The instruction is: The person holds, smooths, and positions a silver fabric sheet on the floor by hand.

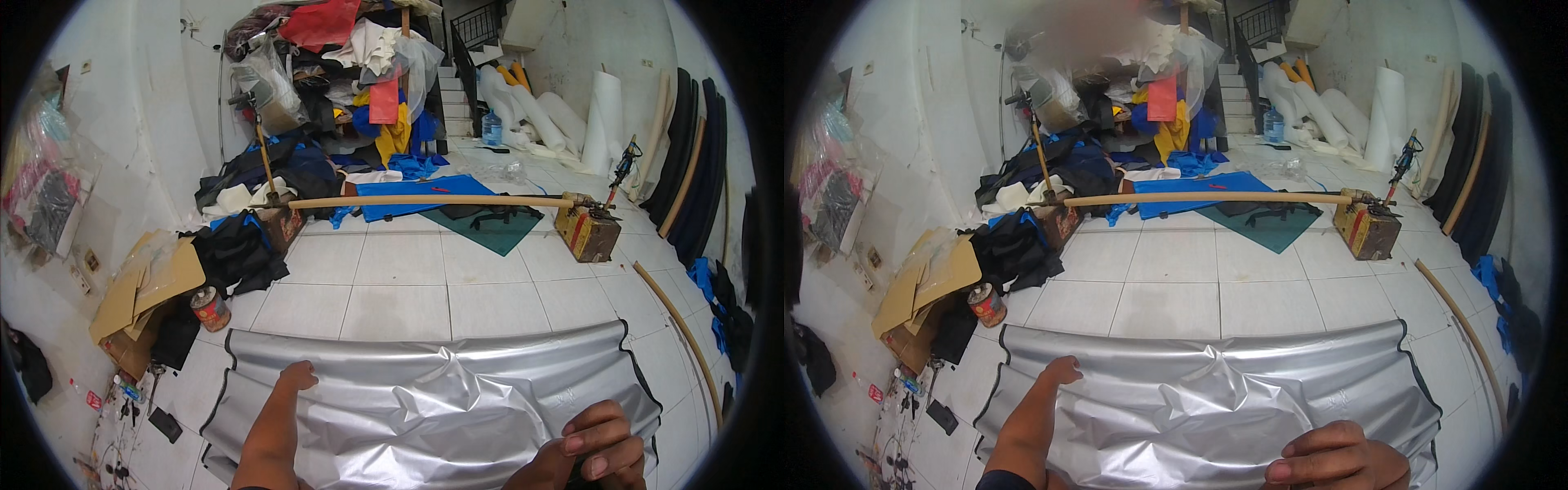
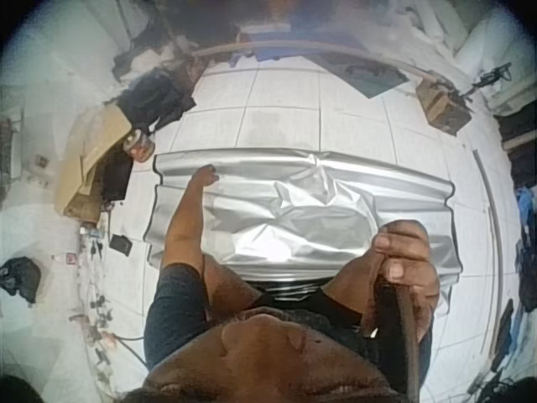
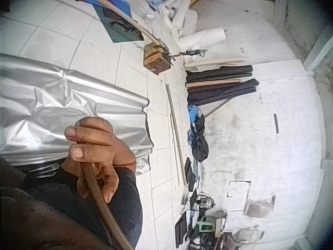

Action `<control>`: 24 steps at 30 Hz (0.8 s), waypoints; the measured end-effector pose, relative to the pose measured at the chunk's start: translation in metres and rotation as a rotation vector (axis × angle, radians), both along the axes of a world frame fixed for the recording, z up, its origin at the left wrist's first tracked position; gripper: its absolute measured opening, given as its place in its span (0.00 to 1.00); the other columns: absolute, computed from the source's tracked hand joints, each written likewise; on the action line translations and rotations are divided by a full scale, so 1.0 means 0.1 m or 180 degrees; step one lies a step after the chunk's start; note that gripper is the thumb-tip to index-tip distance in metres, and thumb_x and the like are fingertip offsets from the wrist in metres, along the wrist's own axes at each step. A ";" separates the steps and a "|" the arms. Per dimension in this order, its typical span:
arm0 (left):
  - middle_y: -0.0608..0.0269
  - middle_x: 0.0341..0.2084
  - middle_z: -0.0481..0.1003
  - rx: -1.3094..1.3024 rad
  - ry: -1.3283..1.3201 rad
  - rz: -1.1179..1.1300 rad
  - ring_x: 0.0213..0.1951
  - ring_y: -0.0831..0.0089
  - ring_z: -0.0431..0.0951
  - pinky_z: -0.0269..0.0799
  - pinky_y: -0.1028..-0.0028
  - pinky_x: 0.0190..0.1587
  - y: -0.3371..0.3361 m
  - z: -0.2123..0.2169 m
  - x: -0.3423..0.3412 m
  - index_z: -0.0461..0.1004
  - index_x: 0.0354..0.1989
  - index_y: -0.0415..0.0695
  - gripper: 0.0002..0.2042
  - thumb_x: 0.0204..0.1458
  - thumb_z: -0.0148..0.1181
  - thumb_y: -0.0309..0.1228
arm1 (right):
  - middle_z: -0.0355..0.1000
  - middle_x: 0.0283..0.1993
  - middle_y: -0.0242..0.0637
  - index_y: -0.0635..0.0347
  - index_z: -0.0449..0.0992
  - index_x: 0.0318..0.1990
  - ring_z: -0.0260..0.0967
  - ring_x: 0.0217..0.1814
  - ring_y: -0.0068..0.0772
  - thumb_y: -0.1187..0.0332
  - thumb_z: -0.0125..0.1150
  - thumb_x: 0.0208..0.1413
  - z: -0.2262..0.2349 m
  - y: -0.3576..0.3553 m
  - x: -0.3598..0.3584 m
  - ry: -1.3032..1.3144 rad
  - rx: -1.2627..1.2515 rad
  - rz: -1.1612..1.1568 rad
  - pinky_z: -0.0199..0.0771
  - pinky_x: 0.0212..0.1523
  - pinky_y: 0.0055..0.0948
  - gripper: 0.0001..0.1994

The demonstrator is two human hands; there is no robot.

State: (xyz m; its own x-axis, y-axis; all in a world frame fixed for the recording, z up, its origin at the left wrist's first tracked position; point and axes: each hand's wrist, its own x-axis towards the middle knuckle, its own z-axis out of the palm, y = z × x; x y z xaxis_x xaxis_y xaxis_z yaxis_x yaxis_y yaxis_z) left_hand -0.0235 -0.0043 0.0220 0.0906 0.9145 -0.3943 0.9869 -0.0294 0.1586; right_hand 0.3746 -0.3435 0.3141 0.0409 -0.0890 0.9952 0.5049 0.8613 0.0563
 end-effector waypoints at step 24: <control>0.51 0.54 0.76 0.0242 0.0494 0.0083 0.61 0.52 0.69 0.33 0.30 0.67 -0.12 0.34 0.17 0.79 0.49 0.40 0.32 0.59 0.47 0.59 | 0.72 0.40 0.50 0.59 0.66 0.58 0.72 0.35 0.58 0.57 0.48 0.61 0.13 -0.23 -0.14 0.0228 -0.0411 0.0588 0.67 0.31 0.53 0.21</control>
State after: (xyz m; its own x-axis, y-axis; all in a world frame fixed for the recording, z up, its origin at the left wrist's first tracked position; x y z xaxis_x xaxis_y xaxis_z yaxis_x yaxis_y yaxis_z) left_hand -0.0064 -0.0166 0.0559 0.0100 0.9434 -0.3314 0.9999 -0.0096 0.0027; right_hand 0.3608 -0.3662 0.3269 0.1156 0.0542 0.9918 0.3368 0.9372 -0.0905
